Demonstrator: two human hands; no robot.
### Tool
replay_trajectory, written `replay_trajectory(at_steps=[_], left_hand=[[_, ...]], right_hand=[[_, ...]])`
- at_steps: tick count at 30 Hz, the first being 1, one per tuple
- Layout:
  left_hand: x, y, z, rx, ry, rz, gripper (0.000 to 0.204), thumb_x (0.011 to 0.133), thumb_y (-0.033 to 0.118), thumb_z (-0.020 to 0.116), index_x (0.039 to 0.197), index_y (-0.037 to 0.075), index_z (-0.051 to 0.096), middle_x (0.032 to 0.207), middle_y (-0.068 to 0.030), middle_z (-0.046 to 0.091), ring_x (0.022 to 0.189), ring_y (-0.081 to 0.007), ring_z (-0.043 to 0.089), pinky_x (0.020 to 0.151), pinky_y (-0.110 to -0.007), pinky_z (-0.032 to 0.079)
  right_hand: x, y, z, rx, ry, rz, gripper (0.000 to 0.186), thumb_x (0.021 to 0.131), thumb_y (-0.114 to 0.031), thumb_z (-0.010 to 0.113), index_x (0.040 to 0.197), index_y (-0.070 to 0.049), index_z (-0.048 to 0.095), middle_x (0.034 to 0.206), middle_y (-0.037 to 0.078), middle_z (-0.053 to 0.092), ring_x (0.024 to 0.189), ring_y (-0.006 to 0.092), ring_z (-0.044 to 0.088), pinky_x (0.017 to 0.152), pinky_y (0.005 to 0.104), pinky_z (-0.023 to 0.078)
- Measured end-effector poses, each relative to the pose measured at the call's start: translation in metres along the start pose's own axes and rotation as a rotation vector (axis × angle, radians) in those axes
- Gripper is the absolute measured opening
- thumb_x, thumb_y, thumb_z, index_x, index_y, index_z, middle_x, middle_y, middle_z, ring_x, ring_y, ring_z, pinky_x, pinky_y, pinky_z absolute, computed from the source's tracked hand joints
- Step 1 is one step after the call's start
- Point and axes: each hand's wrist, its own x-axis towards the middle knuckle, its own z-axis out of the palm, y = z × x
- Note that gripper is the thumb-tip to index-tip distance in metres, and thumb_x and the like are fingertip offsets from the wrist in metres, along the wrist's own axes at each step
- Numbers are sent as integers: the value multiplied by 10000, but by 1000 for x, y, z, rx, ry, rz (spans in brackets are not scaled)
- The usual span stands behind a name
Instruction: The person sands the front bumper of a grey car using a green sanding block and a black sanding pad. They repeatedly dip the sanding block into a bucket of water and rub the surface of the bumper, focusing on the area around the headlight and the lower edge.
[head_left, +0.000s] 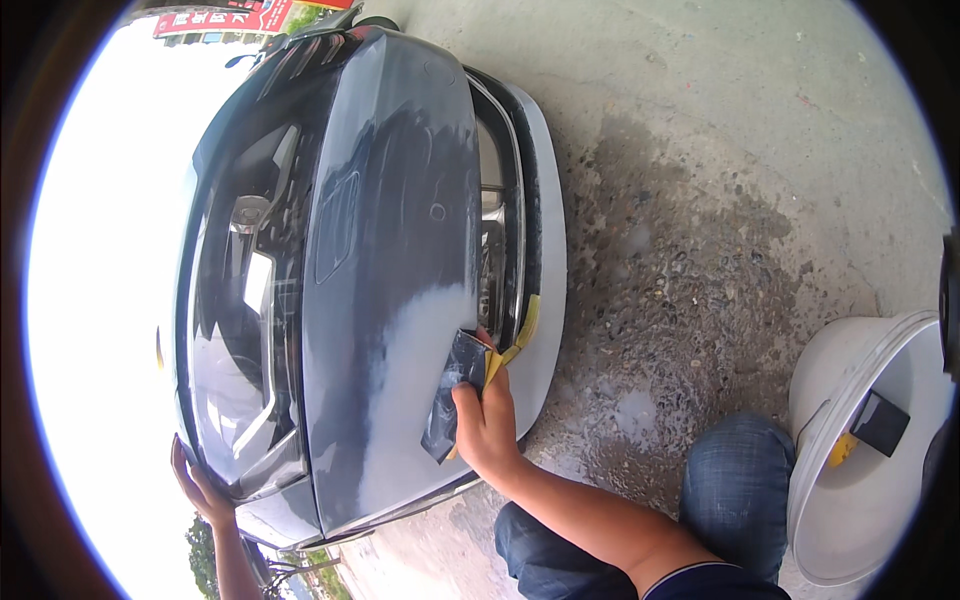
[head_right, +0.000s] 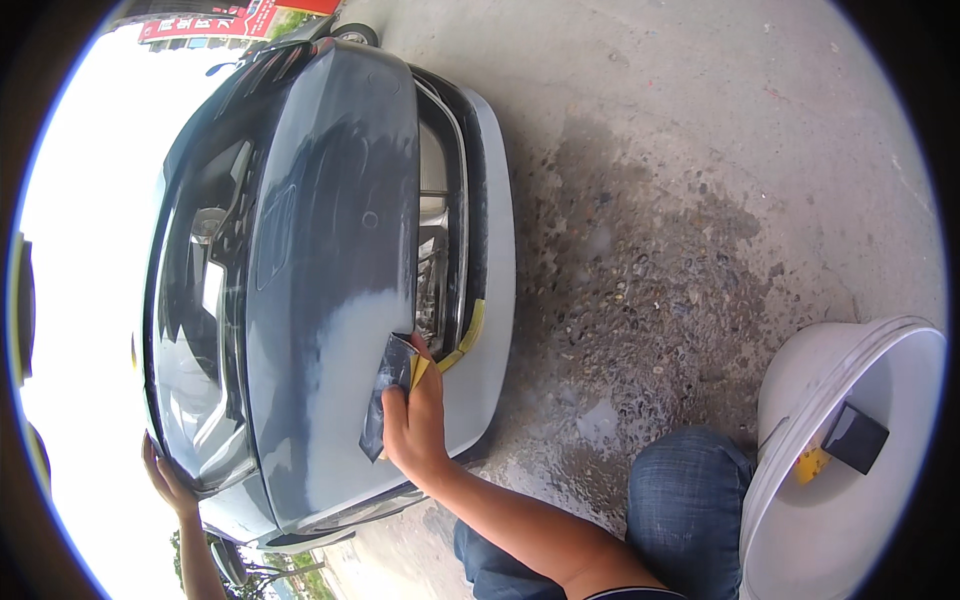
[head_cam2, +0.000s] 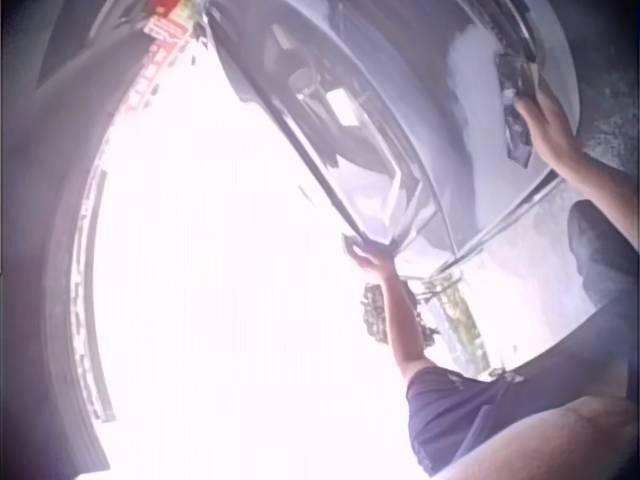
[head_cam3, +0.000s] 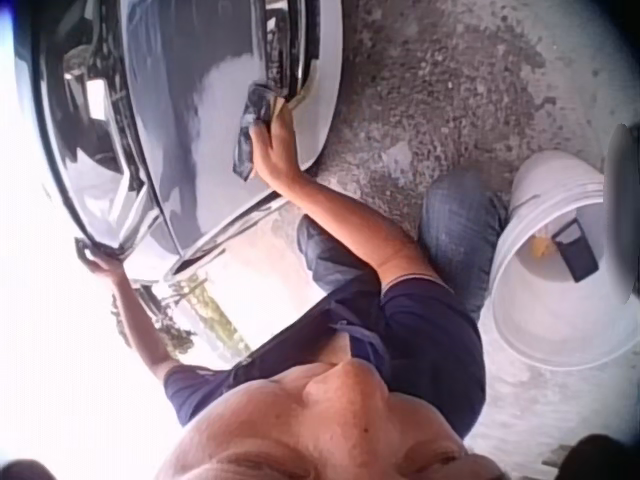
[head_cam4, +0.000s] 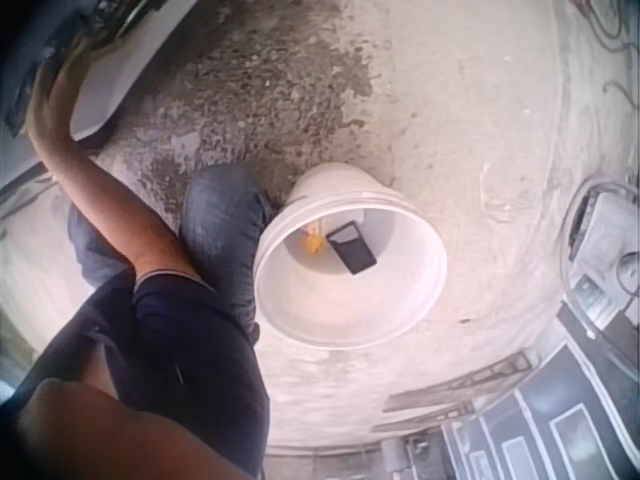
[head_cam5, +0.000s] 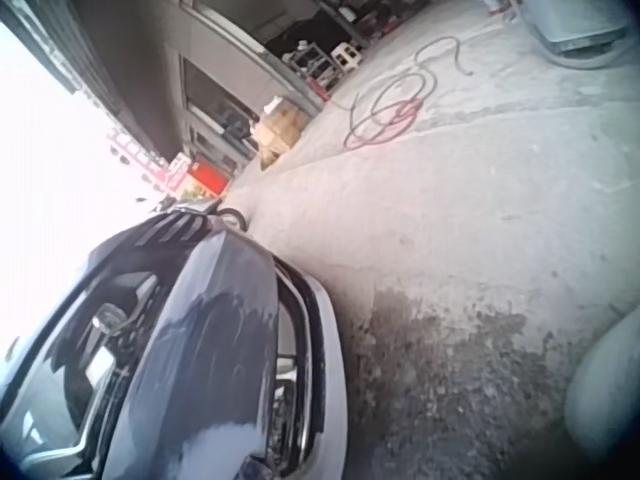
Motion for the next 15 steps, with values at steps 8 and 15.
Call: replay_trajectory(at_steps=[8,15], left_hand=[[3,6,-1,-31,12,7,604,1072,399,348,1470,-37,472,1477,-222,507,1386,-365,470,1163,-479,335],[1,1,2,-39,16,-17,613,1066,403,359,1473,-40,473,1478,-225,509,1375,-359,486,1158,-469,349]], right_hand=[[123,-10,6,-22,24,-37,283,921,-34,461,1152,95,562,1174,274,595,1121,416,552,1026,490,392],[187,-44,-7,93,-38,321,216,929,-111,479,968,72,586,847,139,599,725,211,596,729,400,494]])
